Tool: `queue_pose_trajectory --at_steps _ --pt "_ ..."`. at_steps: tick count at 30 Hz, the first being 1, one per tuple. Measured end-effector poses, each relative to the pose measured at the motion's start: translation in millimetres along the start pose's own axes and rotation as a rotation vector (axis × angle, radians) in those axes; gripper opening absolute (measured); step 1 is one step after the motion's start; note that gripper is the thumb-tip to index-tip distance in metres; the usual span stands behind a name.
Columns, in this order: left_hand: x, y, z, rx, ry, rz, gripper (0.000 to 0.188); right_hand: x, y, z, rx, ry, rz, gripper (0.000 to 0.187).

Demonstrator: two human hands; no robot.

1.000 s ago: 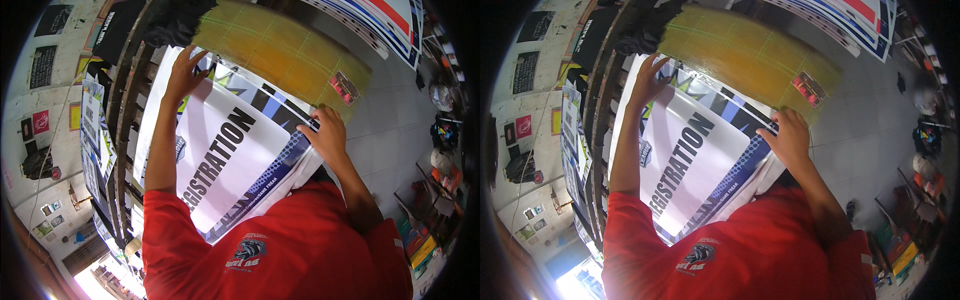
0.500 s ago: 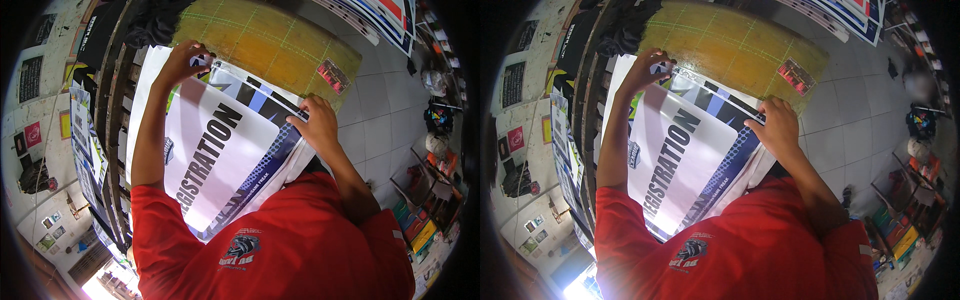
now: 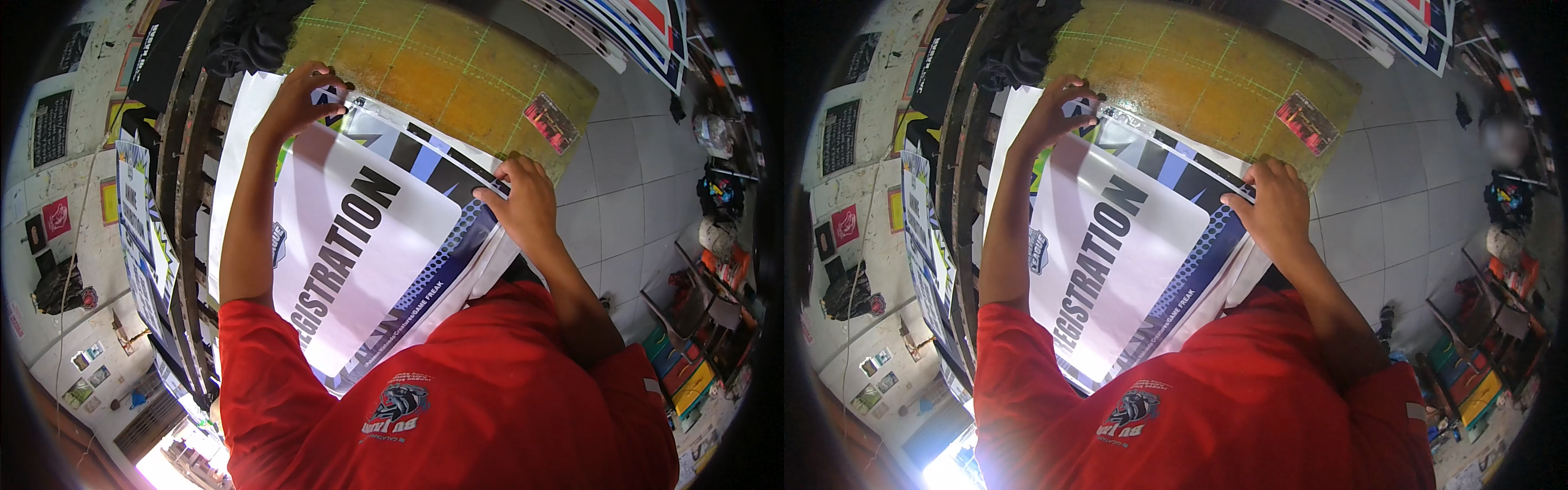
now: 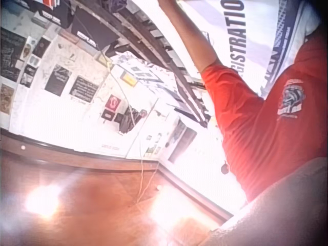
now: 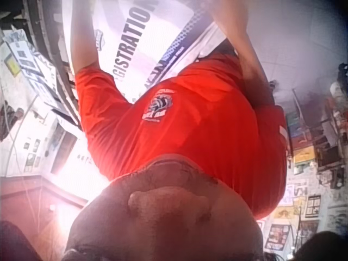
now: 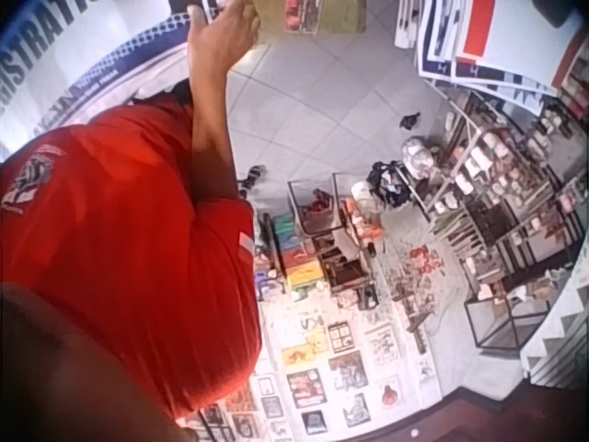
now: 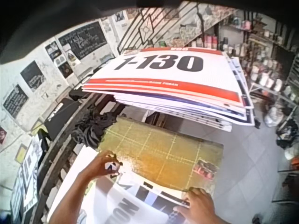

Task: The person assembles large printed posters by peeling backing paper, applying adhesive, and laminating printed sheets onto backing boards. They handle multiple poster units, smoothing them to remove air bubbles and stacking finished pieces.

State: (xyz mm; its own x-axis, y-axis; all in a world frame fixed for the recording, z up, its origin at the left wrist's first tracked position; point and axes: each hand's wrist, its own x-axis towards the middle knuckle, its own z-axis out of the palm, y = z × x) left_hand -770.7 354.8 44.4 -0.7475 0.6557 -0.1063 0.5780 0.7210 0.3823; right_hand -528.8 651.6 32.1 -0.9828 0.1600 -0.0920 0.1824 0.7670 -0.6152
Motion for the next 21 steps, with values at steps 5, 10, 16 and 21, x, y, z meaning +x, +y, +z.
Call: queue_pose_trajectory --at_steps 5,10,16,21 --pt "0.8 -1.4 0.8 0.005 0.030 0.020 0.035 1.0 -1.7 -0.9 0.008 -0.005 0.002 0.033" --pt "0.2 0.1 2.0 -0.009 0.061 0.043 0.035 -0.7 2.7 2.6 0.025 0.015 -0.023 0.032" --pt "0.9 -0.5 3.1 -0.029 0.083 0.070 0.035 -0.4 1.9 2.6 0.034 0.016 -0.022 0.031" --pt "4.0 -0.4 4.0 -0.014 0.072 0.044 0.034 0.7 2.1 2.4 0.026 0.007 -0.015 0.031"
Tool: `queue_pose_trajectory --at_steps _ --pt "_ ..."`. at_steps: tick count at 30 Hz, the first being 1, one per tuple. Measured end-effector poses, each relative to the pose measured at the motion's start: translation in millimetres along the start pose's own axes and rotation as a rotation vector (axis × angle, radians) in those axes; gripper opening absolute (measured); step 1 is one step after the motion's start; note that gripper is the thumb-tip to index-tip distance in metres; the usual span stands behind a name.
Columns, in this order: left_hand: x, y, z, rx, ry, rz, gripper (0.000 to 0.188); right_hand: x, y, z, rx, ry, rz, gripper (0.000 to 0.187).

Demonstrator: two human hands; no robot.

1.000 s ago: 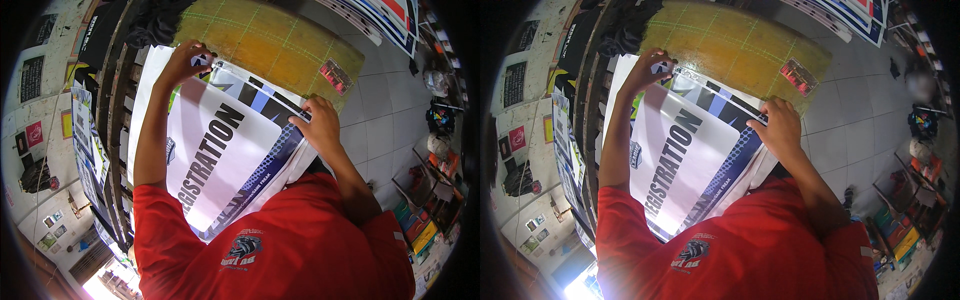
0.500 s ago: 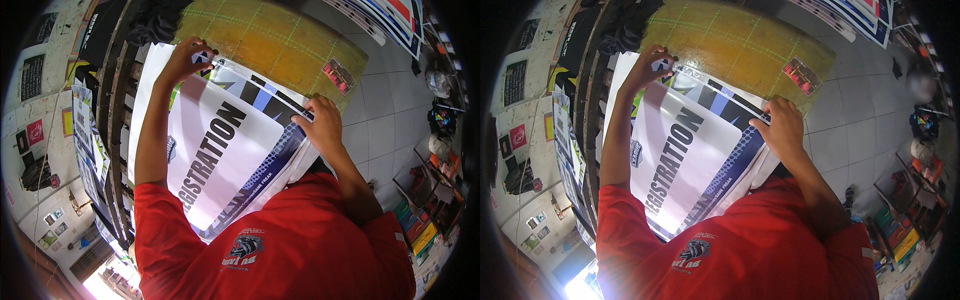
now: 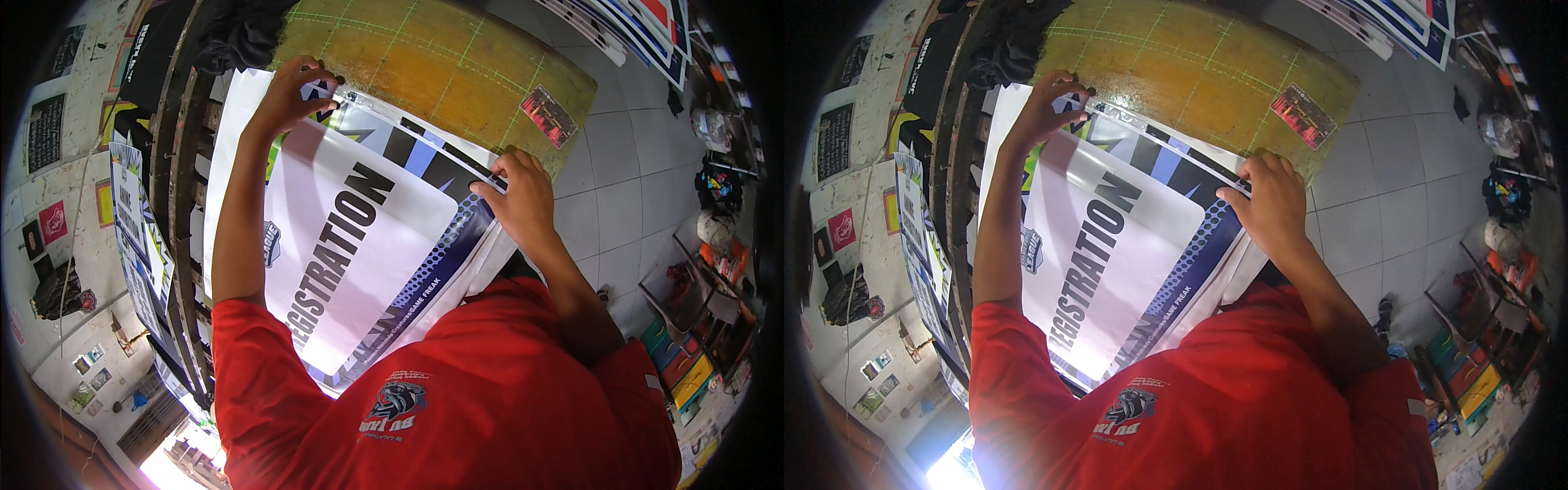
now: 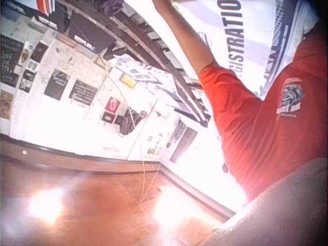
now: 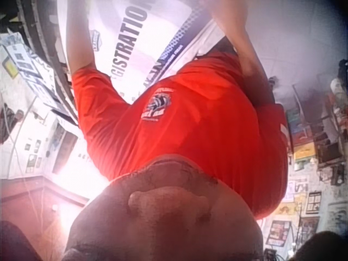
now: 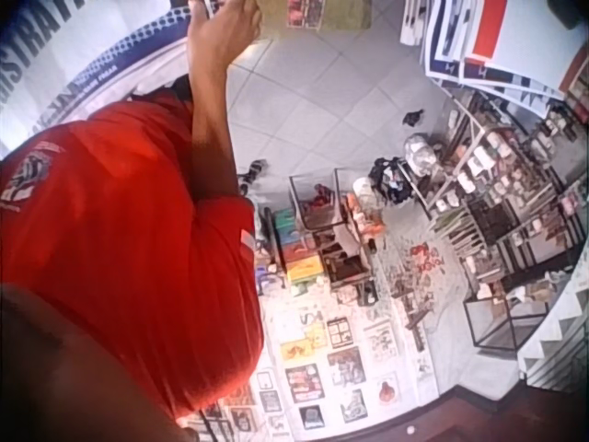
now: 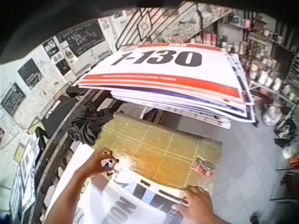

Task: The person assembles large printed posters by peeling backing paper, applying adhesive, and laminating printed sheets onto backing boards. They handle multiple poster units, smoothing them to remove air bubbles and stacking finished pieces.

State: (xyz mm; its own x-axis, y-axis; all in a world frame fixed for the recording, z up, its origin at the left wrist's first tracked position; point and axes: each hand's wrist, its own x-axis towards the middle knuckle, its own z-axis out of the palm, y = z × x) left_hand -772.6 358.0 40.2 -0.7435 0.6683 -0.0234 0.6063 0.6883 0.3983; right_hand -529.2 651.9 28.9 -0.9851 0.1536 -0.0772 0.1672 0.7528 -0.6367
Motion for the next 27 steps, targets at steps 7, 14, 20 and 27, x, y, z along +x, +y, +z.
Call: queue_pose_trajectory --at_steps 7,14,20,27 --pt "-15.7 -2.9 -1.4 -0.047 0.183 0.011 0.048 6.8 -0.9 -5.8 -0.050 -0.095 -0.051 0.027" --pt "-135.3 163.8 13.0 -0.146 0.682 -0.392 0.056 101.5 -33.9 -9.5 0.224 -0.352 -0.232 0.024" --pt "-252.3 318.6 101.2 -0.363 0.856 -0.985 0.037 180.6 -69.3 47.9 0.114 -0.631 -0.324 0.026" --pt "-287.1 397.2 166.6 -1.416 1.373 -1.377 0.015 291.5 -160.3 130.9 0.165 -0.531 -0.795 0.036"
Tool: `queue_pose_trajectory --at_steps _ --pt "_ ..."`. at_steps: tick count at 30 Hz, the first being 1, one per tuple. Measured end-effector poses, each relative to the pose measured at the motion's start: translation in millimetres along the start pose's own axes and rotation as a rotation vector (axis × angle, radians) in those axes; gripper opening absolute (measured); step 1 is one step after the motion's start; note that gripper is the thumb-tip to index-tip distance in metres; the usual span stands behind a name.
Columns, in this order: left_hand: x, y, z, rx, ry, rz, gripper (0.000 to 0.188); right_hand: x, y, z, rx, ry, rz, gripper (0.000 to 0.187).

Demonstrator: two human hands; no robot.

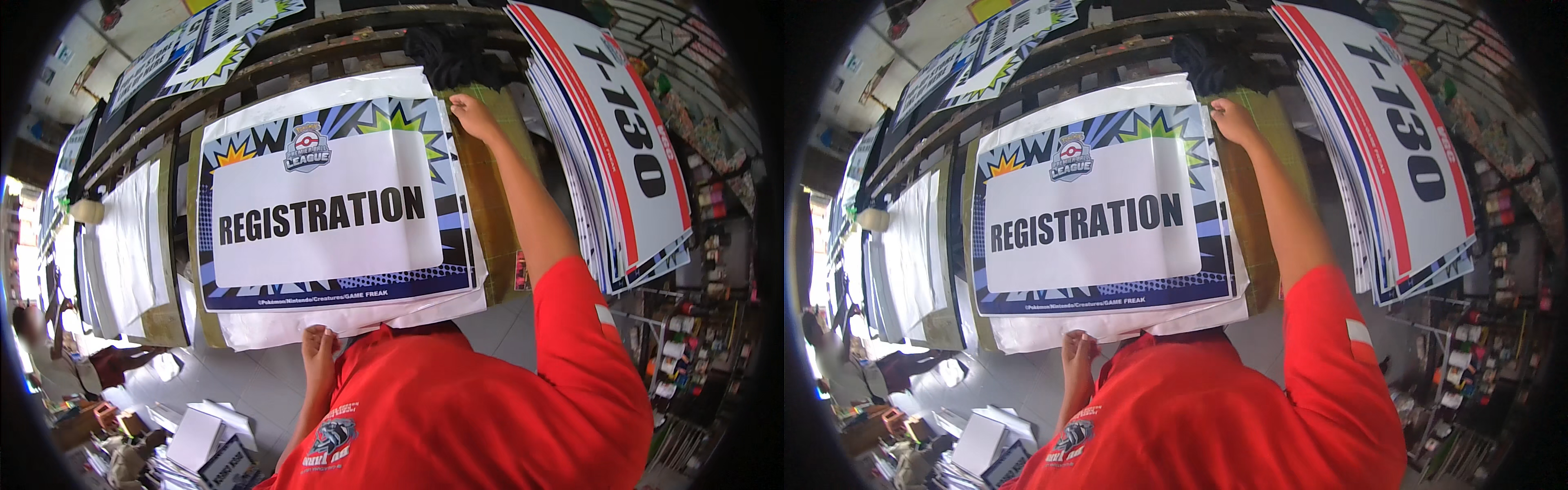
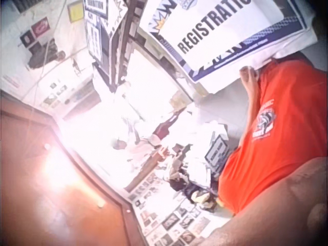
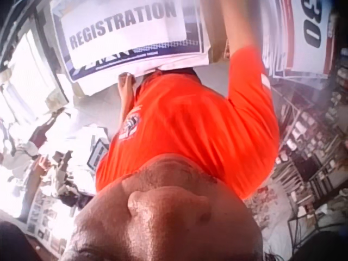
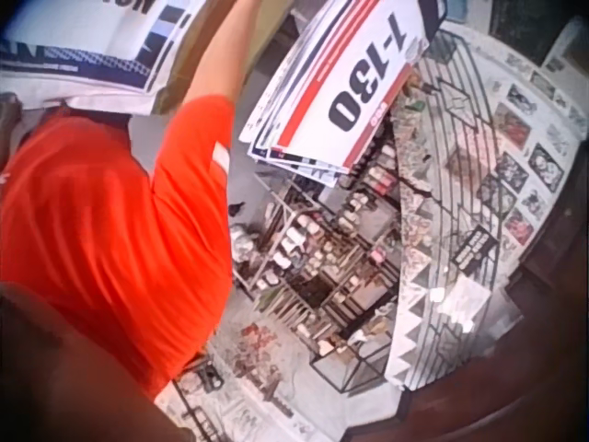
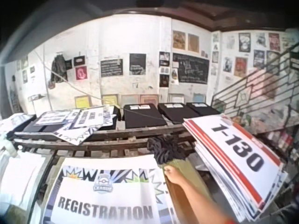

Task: The person assembles large printed posters by peeling backing paper, applying adhesive, and laminating printed sheets onto backing boards. They handle multiple poster units, smoothing them to remove air bubbles and stacking finished pieces.

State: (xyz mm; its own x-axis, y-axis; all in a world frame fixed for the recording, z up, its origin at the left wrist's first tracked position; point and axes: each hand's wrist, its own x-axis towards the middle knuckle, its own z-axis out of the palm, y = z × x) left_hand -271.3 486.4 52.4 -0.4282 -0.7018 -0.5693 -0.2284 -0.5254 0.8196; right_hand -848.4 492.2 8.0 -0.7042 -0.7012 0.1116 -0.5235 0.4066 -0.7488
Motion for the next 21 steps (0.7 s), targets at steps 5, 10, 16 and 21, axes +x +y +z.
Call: queue_pose_trajectory --at_steps 5,10,16,21 --pt "-24.0 -30.1 46.3 -0.091 -0.251 -0.291 0.024 70.8 31.0 0.5 -0.090 -0.219 0.044 0.053" --pt "-40.4 -74.7 96.4 -0.254 -0.245 -0.235 0.029 83.8 -2.2 13.2 -0.033 -0.513 0.254 0.049" --pt "-20.7 -114.9 216.4 -0.679 0.188 -0.085 0.031 97.4 -13.9 8.9 -0.075 -0.552 0.182 0.034" --pt "3.9 -97.6 268.1 -0.751 0.230 0.029 0.028 98.2 -1.9 -11.3 -0.073 -0.608 0.195 0.037"
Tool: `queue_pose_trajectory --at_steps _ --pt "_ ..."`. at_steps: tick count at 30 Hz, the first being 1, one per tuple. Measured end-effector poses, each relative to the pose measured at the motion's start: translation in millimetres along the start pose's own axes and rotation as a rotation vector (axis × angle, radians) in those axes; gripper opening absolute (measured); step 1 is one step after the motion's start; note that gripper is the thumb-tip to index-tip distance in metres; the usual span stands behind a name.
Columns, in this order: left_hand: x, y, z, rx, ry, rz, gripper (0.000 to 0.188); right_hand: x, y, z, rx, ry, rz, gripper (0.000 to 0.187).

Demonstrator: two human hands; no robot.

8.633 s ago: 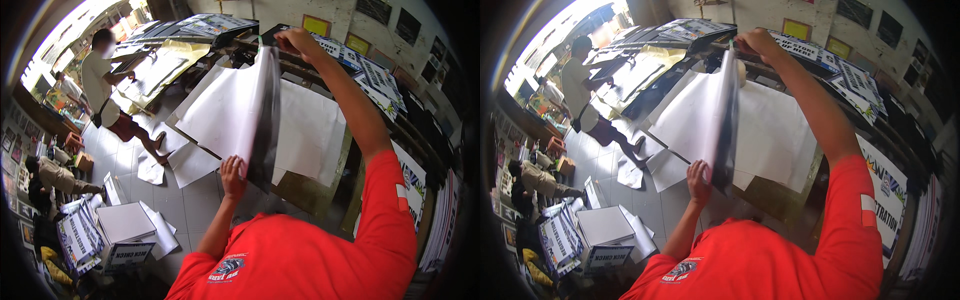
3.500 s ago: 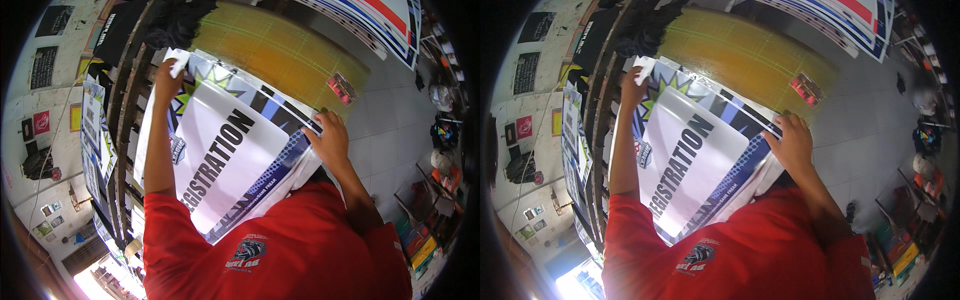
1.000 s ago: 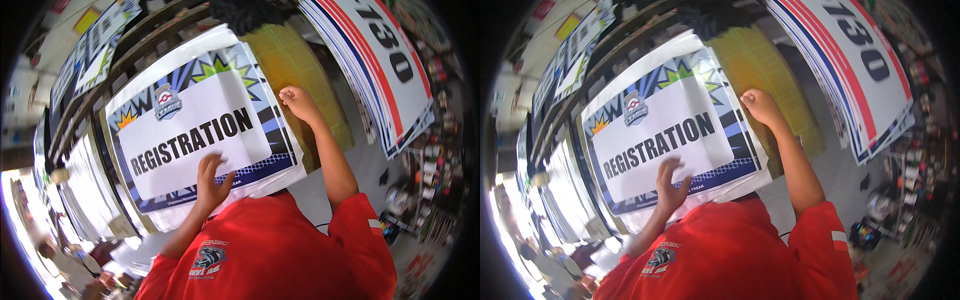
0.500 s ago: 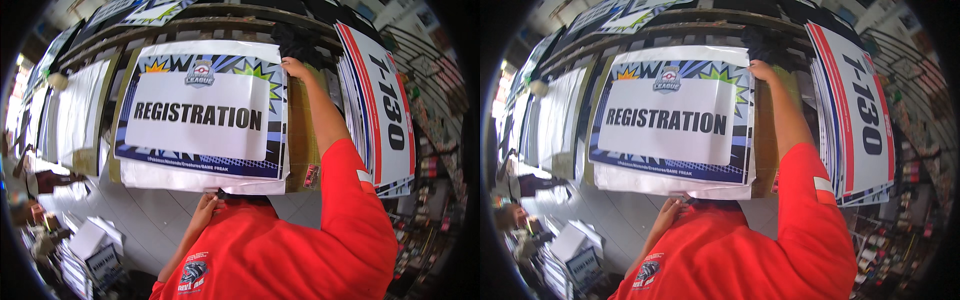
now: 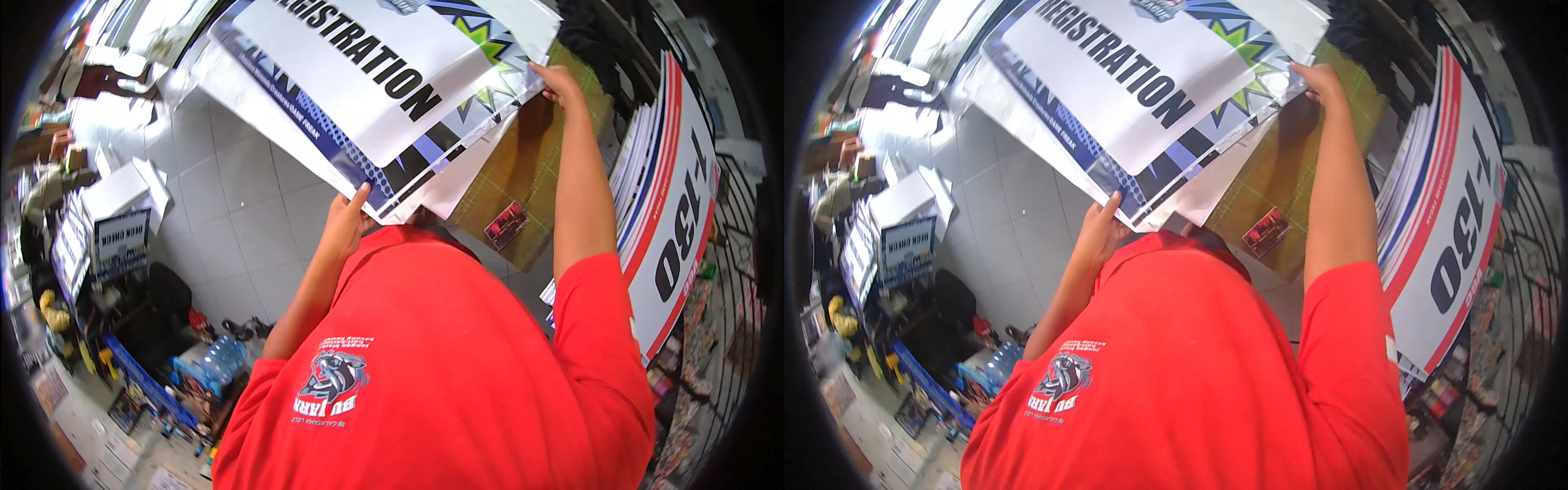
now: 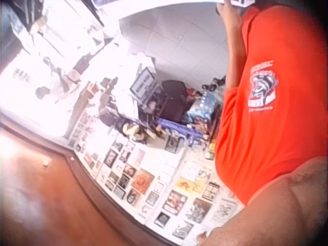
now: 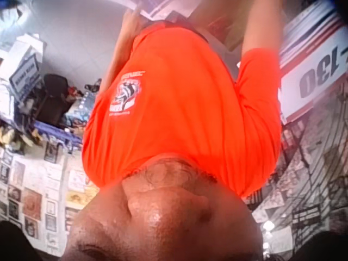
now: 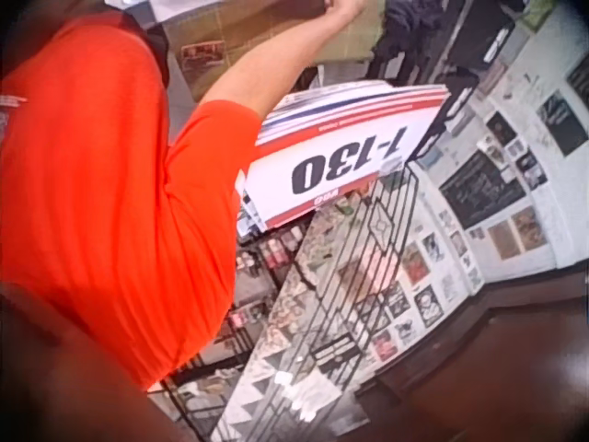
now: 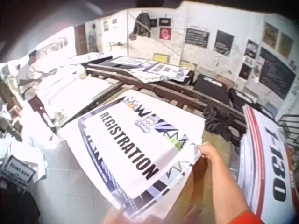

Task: The person assembles large printed posters by peeling backing paper, applying adhesive, and laminating printed sheets onto backing boards. They handle multiple poster units, smoothing them to remove air bubbles and stacking finished pieces.

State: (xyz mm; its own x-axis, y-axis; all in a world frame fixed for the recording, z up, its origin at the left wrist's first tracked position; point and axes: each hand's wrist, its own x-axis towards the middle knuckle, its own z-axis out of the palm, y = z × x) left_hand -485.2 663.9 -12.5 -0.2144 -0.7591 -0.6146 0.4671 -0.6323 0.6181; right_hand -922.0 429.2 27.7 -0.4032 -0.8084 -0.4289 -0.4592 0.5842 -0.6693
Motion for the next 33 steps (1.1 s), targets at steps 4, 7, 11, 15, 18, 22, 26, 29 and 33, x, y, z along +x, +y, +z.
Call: queue_pose_trajectory --at_steps 4,7,11,15,18,22,26,29,33 --pt "7.1 -3.6 16.7 -0.171 0.131 0.143 0.025 -10.4 23.2 -13.6 0.052 -0.054 0.054 0.037" --pt "16.3 -0.1 16.4 -0.132 0.103 0.188 0.023 -11.9 34.6 -10.1 0.090 -0.030 0.062 0.037" --pt "25.4 7.0 4.5 -0.105 0.080 0.154 0.021 -19.7 43.7 -5.7 0.171 -0.033 0.067 0.032" --pt "19.2 -7.2 13.7 -0.137 0.326 0.251 0.018 -28.9 57.9 -9.8 0.230 -0.020 0.056 0.028" --pt "7.9 -30.2 6.5 0.053 0.557 0.282 0.021 -32.7 72.3 -8.0 0.270 -0.045 0.011 0.026" --pt "-10.7 -28.6 20.7 0.066 0.515 0.277 0.031 -42.3 86.4 -7.7 0.359 -0.044 -0.010 0.024" --pt "-9.9 -22.3 22.1 0.170 0.602 0.216 0.029 -57.4 93.0 -2.1 0.433 -0.066 -0.046 0.022" --pt "-5.4 -19.3 18.8 0.201 0.632 0.168 0.027 -58.5 105.8 -4.1 0.399 -0.114 -0.065 0.024" --pt "-0.5 -18.8 11.5 0.135 0.569 0.128 0.028 -71.4 94.7 -2.0 0.451 -0.134 -0.017 0.031"
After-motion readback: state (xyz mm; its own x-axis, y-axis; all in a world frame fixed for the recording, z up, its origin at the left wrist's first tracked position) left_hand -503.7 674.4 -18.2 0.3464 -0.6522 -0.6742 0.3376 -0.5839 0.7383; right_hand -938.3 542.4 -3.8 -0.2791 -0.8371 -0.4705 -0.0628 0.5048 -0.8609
